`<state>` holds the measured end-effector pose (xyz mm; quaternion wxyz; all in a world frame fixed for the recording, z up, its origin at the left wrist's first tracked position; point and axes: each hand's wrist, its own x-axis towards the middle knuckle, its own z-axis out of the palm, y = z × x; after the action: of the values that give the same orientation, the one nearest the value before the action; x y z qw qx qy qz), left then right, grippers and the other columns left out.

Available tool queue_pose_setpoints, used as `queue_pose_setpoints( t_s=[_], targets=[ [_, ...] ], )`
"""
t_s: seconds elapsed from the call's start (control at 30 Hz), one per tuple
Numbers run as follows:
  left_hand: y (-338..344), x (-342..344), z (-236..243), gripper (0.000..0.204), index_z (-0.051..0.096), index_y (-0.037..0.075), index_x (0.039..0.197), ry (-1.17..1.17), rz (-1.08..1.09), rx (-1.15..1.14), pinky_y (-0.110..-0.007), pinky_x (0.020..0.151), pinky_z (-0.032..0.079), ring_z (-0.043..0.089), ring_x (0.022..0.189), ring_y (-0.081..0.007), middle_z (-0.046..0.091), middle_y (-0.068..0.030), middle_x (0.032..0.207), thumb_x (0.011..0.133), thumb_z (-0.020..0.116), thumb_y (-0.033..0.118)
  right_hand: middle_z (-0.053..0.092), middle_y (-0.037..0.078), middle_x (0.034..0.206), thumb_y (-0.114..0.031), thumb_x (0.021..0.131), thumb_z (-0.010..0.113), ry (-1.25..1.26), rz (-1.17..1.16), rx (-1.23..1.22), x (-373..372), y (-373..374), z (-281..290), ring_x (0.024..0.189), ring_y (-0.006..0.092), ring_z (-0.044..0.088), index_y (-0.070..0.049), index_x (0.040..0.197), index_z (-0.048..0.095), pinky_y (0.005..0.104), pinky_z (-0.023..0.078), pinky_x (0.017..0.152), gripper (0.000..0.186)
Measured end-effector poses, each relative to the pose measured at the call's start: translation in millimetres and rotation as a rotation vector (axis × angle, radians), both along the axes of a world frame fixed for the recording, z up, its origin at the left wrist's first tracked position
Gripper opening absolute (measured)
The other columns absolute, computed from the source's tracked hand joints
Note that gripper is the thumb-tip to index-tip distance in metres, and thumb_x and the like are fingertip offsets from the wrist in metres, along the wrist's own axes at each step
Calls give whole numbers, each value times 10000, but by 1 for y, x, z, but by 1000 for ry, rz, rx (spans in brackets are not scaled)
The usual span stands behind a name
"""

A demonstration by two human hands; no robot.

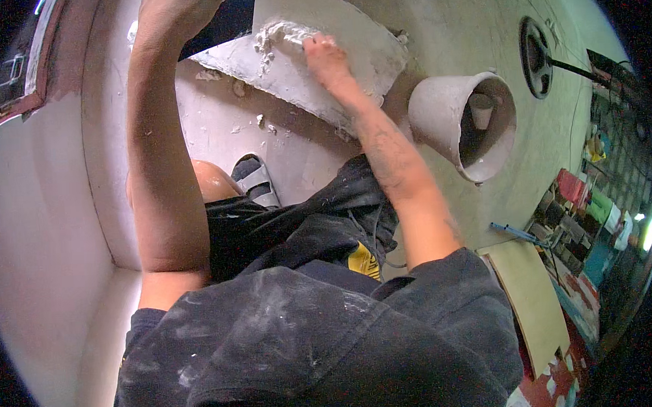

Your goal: The recorder mixes plaster on a board and applies it to a wall using a putty knife and trowel.

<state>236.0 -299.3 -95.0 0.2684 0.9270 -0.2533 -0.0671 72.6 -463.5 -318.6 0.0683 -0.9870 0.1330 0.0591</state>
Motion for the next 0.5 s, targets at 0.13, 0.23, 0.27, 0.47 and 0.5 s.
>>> queue_pose_setpoints(
  t_s=[0.13,0.23,0.27,0.47,0.5],
  targets=[
    [0,-10,4,306,674,34,916,-45,-21,-72,-416,850,471,619,914,-374,638,-249,913,680,481,55,572,114,980,-51,799,494,-128,119,-103,-19,15,-24,974,313,577,-80,960,574,421,507,776,182],
    [3,-5,-3,300,674,33,911,-8,3,20,-414,852,471,620,911,-373,639,-247,916,681,481,54,572,122,1007,-121,857,447,-53,71,-3,-12,6,-17,961,301,585,-62,946,583,452,507,779,172],
    [6,-3,-5,300,674,33,911,-10,11,22,-414,852,471,620,911,-373,639,-247,916,681,481,54,572,122,1007,-121,857,447,-55,79,0,-5,1,-13,961,301,585,-62,946,583,452,507,779,172],
    [2,-13,13,299,675,44,916,56,-14,-29,-417,854,470,621,905,-370,642,-233,927,687,482,53,576,112,1009,-113,846,456,-94,97,-75,-1,-7,-17,968,292,584,-66,945,582,445,508,762,167],
    [1,-12,7,297,677,46,914,-34,-22,-54,-416,847,473,622,899,-370,643,-231,922,691,480,55,576,107,1007,-115,846,455,-83,134,-112,-4,-1,-20,973,290,582,-67,939,580,444,507,758,163]
  ],
)
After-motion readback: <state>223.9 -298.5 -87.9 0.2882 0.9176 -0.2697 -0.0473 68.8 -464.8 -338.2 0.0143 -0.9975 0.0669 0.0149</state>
